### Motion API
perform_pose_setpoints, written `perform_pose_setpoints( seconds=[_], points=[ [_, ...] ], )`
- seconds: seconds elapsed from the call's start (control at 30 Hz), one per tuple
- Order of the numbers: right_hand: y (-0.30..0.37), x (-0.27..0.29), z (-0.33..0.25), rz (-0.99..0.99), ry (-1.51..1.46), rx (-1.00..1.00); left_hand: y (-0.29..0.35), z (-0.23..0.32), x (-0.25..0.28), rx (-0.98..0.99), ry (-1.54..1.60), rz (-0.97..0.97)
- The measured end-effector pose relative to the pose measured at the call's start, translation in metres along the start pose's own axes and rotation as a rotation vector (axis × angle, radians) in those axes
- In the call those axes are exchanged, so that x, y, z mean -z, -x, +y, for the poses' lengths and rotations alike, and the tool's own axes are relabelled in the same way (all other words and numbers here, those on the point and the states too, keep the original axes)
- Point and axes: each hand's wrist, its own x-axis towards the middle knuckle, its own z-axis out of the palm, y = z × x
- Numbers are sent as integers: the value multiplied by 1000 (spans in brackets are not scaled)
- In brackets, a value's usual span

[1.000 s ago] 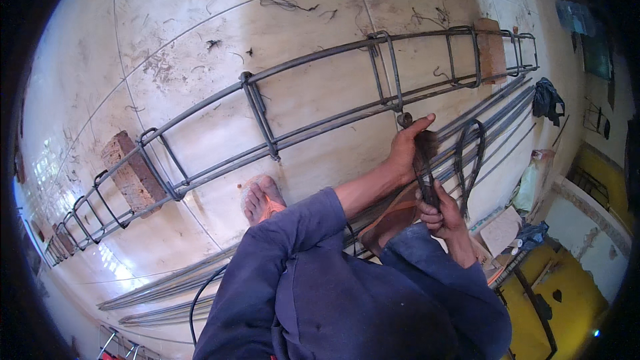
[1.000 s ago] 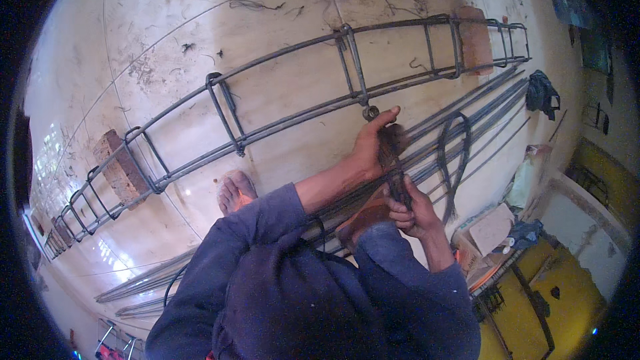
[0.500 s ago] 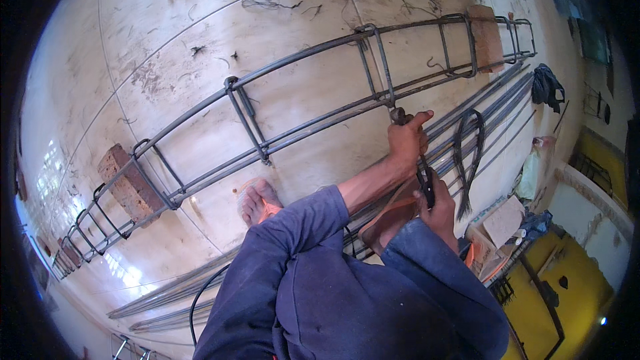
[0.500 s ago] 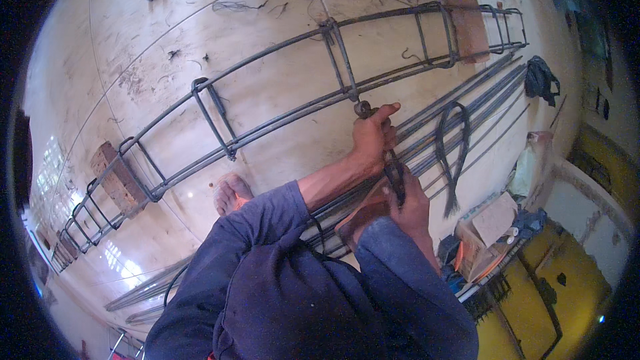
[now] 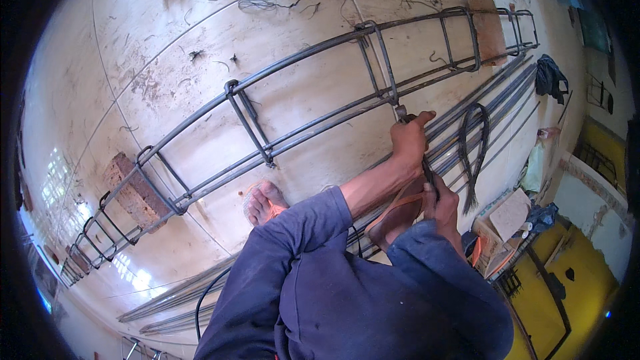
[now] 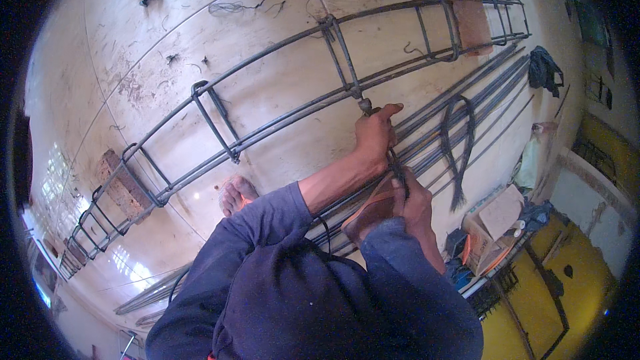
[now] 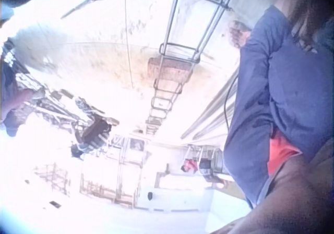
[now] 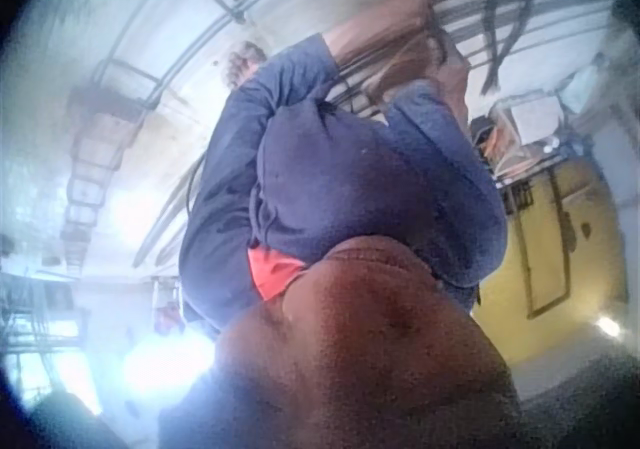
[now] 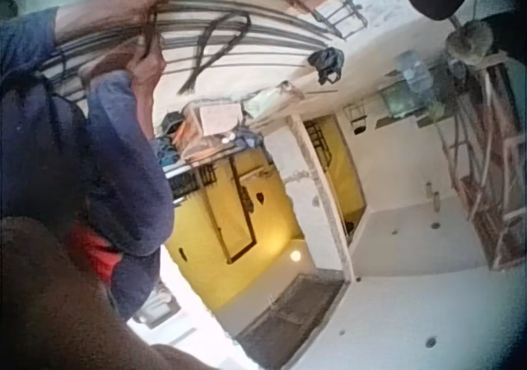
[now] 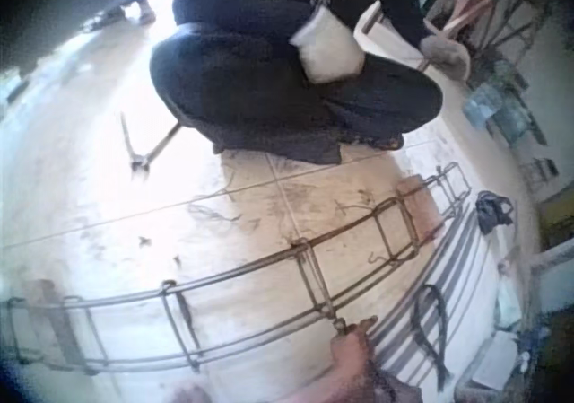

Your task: The person assembles a metal ladder-like frame on the floor by tying intersecting metal rods together with wire. They use pliers to twist and secure the wire at each junction point.

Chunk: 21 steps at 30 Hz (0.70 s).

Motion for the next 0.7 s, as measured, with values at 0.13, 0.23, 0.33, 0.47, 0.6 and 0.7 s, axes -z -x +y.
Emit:
perform_pose_setpoints(
  seconds=[0.13, 0.23, 0.33, 0.47, 0.6, 0.7],
  points=[
    [-1, -14, 43, -227, -577, -279, 18, 15, 8, -28, -141, -17],
    [-10, -16, 61, -823, -1543, -614, 8, 3, 19, -108, -65, -117],
    [-21, -25, 66, -869, -1490, -589, -3, -4, 23, 100, 222, -206],
    [-13, -36, 71, -623, -1272, -482, -15, -7, 32, 14, 110, -408],
    [-15, -10, 23, -252, -795, -237, -14, -8, 25, -34, 83, -309],
    [-17, 9, 26, -324, -689, -221, -17, -12, 23, 5, 140, -302]
  ],
)
